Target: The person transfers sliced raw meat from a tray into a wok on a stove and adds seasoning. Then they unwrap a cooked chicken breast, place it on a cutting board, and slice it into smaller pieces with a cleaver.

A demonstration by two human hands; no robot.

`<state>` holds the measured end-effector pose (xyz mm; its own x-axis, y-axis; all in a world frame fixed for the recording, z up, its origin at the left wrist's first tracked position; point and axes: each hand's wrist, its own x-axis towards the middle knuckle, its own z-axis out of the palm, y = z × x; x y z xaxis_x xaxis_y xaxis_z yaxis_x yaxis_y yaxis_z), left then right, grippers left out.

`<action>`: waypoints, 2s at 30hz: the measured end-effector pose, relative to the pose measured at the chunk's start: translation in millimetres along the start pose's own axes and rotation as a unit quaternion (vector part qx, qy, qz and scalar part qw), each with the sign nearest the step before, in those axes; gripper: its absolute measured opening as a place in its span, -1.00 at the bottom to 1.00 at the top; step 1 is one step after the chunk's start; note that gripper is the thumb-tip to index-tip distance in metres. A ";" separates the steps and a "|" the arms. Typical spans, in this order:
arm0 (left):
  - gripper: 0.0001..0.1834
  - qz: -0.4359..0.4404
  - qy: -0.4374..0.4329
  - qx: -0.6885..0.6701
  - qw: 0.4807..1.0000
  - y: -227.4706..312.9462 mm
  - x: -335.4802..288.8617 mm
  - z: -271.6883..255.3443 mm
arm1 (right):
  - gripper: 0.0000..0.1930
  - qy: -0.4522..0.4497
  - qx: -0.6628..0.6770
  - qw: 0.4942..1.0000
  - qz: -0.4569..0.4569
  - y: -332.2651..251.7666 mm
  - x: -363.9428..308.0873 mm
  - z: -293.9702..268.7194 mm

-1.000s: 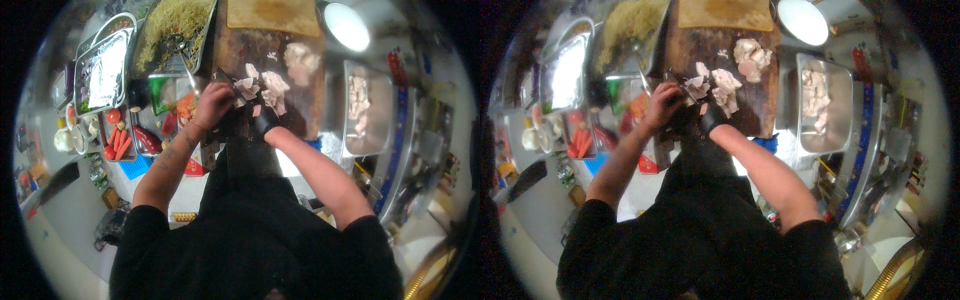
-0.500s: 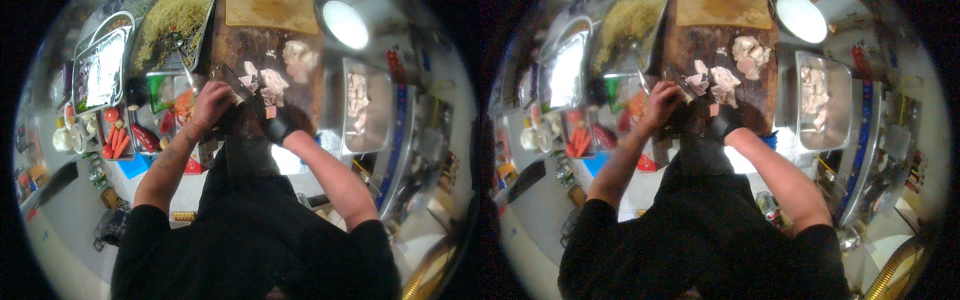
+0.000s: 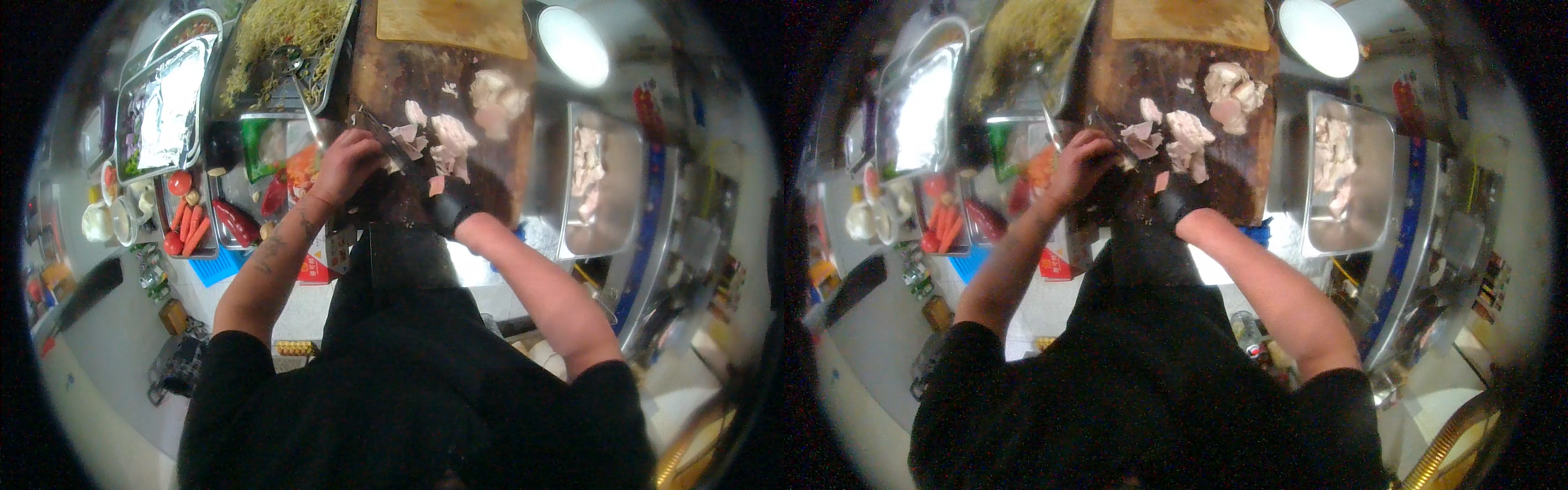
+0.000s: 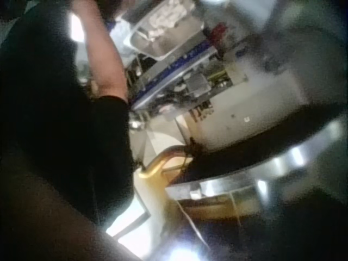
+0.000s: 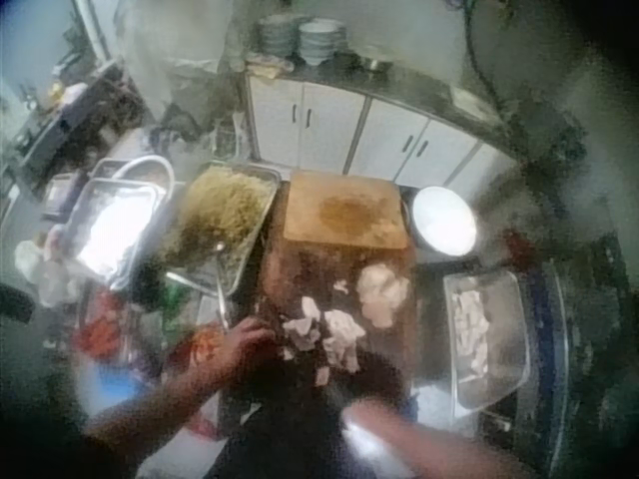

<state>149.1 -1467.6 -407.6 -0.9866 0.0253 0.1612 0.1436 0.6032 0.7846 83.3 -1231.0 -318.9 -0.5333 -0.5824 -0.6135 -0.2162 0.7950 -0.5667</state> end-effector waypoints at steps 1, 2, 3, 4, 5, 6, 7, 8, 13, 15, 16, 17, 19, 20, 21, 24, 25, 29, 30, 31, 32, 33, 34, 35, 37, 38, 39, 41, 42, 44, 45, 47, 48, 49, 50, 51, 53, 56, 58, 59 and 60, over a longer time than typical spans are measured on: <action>-0.75 -0.008 -0.004 -0.006 1.000 0.0 0.0 0.1 | -0.74 0.011 0.009 1.000 -0.001 3.2 8.9 8.9; -0.75 -0.016 -0.004 -0.012 1.000 0.3 -0.2 0.6 | -0.74 0.024 0.018 1.000 0.002 7.0 20.3 18.1; -0.76 -0.022 -0.004 -0.017 1.000 0.6 0.1 1.0 | -0.73 0.039 0.026 0.999 0.003 10.4 34.5 26.9; -0.75 -0.028 -0.004 -0.010 1.000 1.2 0.0 1.3 | -0.72 0.061 0.035 0.998 0.004 14.5 44.9 36.3; -0.75 -0.033 -0.004 -0.003 0.999 2.3 -0.7 1.9 | -0.70 0.078 0.051 0.996 -0.009 19.2 51.2 45.6; -0.75 -0.043 -0.008 0.004 0.999 3.3 -1.1 2.6 | -0.67 0.101 0.064 0.993 -0.023 23.9 56.7 52.1; -0.75 -0.030 0.005 0.013 0.999 3.6 -0.5 2.2 | -0.68 0.120 0.033 0.991 -0.037 27.8 60.9 55.9; -0.74 -0.025 0.006 0.018 1.000 5.0 -2.8 2.0 | -0.69 0.110 0.054 0.991 -0.050 31.4 64.6 56.7; -0.74 0.004 -0.009 0.033 0.999 6.1 -5.4 -2.0 | -0.74 0.037 0.029 0.998 -0.041 34.1 50.4 36.9; -0.74 0.013 -0.010 0.040 0.999 5.5 -5.2 -3.2 | -0.76 0.036 0.047 0.996 -0.061 27.6 35.2 25.5; -0.74 0.013 -0.011 0.041 0.999 5.3 -5.1 -3.1 | -0.77 0.044 0.038 0.996 -0.061 23.3 26.3 20.3; -0.75 0.013 -0.008 0.041 0.999 4.8 -4.6 -2.4 | -0.78 0.054 0.029 0.996 -0.068 18.9 16.7 15.3; -0.76 0.015 -0.002 0.036 0.999 4.1 -4.6 -1.3 | -0.77 0.049 0.025 0.996 -0.064 8.7 1.3 4.9; -0.77 0.017 0.000 0.029 0.999 3.6 -4.5 -1.1 | -0.75 0.034 0.031 0.998 -0.054 3.6 -4.2 -0.6; -0.77 0.019 0.003 0.023 1.000 3.0 -4.5 -0.9 | -0.71 0.018 0.036 0.998 -0.043 -0.5 -9.1 -6.0; -0.78 0.017 -0.001 0.012 1.000 2.2 -4.2 -1.4 | -0.72 -0.015 0.052 0.999 -0.003 -8.5 -17.0 -16.8; -0.78 0.013 -0.004 0.007 1.000 2.1 -3.9 -1.9 | -0.73 -0.030 0.039 0.999 0.011 -10.1 -16.2 -17.0; -0.77 -0.006 -0.010 -0.011 1.000 4.2 -2.3 -3.5 | -0.72 -0.013 0.013 1.000 0.013 -6.0 -2.2 -1.0; -0.76 -0.012 -0.011 -0.015 1.000 5.1 -2.5 -3.5 | -0.72 0.007 0.012 1.000 0.011 -2.8 2.9 6.8; -0.76 -0.016 -0.013 -0.013 1.000 5.9 -2.6 -3.5 | -0.72 0.016 0.025 0.999 0.025 1.5 9.0 14.2; -0.75 -0.020 -0.015 -0.012 1.000 6.5 -3.0 -3.3 | -0.72 0.025 0.037 0.998 0.038 6.1 15.7 21.5; -0.74 -0.021 -0.012 -0.010 1.000 6.7 -3.2 -3.4 | -0.73 0.040 0.050 0.997 0.043 10.1 23.3 29.2; -0.74 -0.026 -0.013 -0.012 1.000 7.0 -3.8 -3.3 | -0.73 0.057 0.035 0.997 0.028 13.1 29.7 38.2; -0.74 -0.027 -0.010 -0.013 0.999 7.0 -4.3 -3.3 | -0.73 0.079 0.021 0.997 0.004 14.7 36.4 46.9; -0.73 -0.026 -0.011 -0.015 0.999 6.5 -4.5 -4.4 | -0.73 0.197 -0.013 0.976 -0.096 15.6 47.8 60.2; -0.72 -0.025 -0.016 -0.017 0.999 6.4 -4.5 -5.2 | -0.74 0.288 -0.033 0.942 -0.166 15.2 50.8 64.4; -0.72 -0.024 -0.018 -0.017 0.999 5.9 -4.0 -5.8 | -0.74 0.330 -0.054 0.918 -0.212 17.4 50.6 64.6; -0.72 -0.018 -0.030 -0.013 0.999 6.0 -4.9 -6.9 | -0.74 0.239 -0.023 0.949 -0.205 19.9 47.8 60.4; -0.72 -0.008 -0.030 -0.005 0.999 5.3 -3.4 -7.1 | -0.74 0.165 -0.033 0.972 -0.164 21.2 46.7 54.5; -0.72 -0.004 -0.021 -0.007 1.000 5.5 -4.0 -6.9 | -0.74 0.068 0.005 0.994 -0.091 23.0 41.6 40.6; -0.72 -0.003 -0.019 -0.004 1.000 5.9 -5.1 -6.8 | -0.74 0.024 0.018 0.998 -0.055 21.7 38.2 35.2; -0.73 -0.005 -0.021 -0.002 1.000 5.4 -5.7 -7.1 | -0.74 0.042 0.020 0.996 -0.076 17.8 26.3 27.6; -0.74 -0.005 -0.021 0.001 1.000 5.2 -6.1 -7.0 | -0.74 0.045 0.024 0.995 -0.084 15.7 20.1 24.3; -0.75 -0.003 -0.021 0.001 1.000 4.8 -6.1 -7.0 | -0.74 0.040 0.027 0.996 -0.076 13.6 14.5 20.6; -0.76 0.000 -0.019 0.003 1.000 4.4 -5.9 -6.8 | -0.73 0.025 0.033 0.997 -0.059 11.8 9.7 16.5; -0.77 0.002 -0.016 0.006 1.000 4.2 -5.6 -6.7 | -0.73 0.006 0.035 0.999 -0.035 10.3 5.4 12.2; -0.79 0.003 -0.014 -0.002 1.000 4.5 -5.5 -6.1 | -0.73 -0.015 -0.008 0.999 -0.039 7.6 0.1 4.1; -0.80 0.004 -0.009 -0.005 1.000 4.9 -5.0 -5.8 | -0.72 -0.027 0.017 0.999 -0.022 5.2 -2.7 -2.2; -0.80 -0.001 -0.005 -0.006 1.000 4.8 -5.3 -5.7 | -0.72 -0.033 0.056 0.998 0.007 3.7 0.6 -0.6; -0.80 -0.006 -0.005 -0.008 1.000 4.8 -5.8 -5.5 | -0.72 -0.039 0.071 0.996 0.028 2.9 4.1 2.2; -0.79 -0.006 0.001 -0.009 1.000 3.9 -5.8 -5.4 | -0.72 -0.044 0.082 0.994 0.054 2.7 8.7 5.2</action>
<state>155.8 -1469.7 -402.3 -0.9882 0.0162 0.1524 0.1326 0.5891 0.7971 82.3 -1234.8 -328.6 -0.4719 -0.5125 -0.7174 -0.0216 0.8202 -0.5717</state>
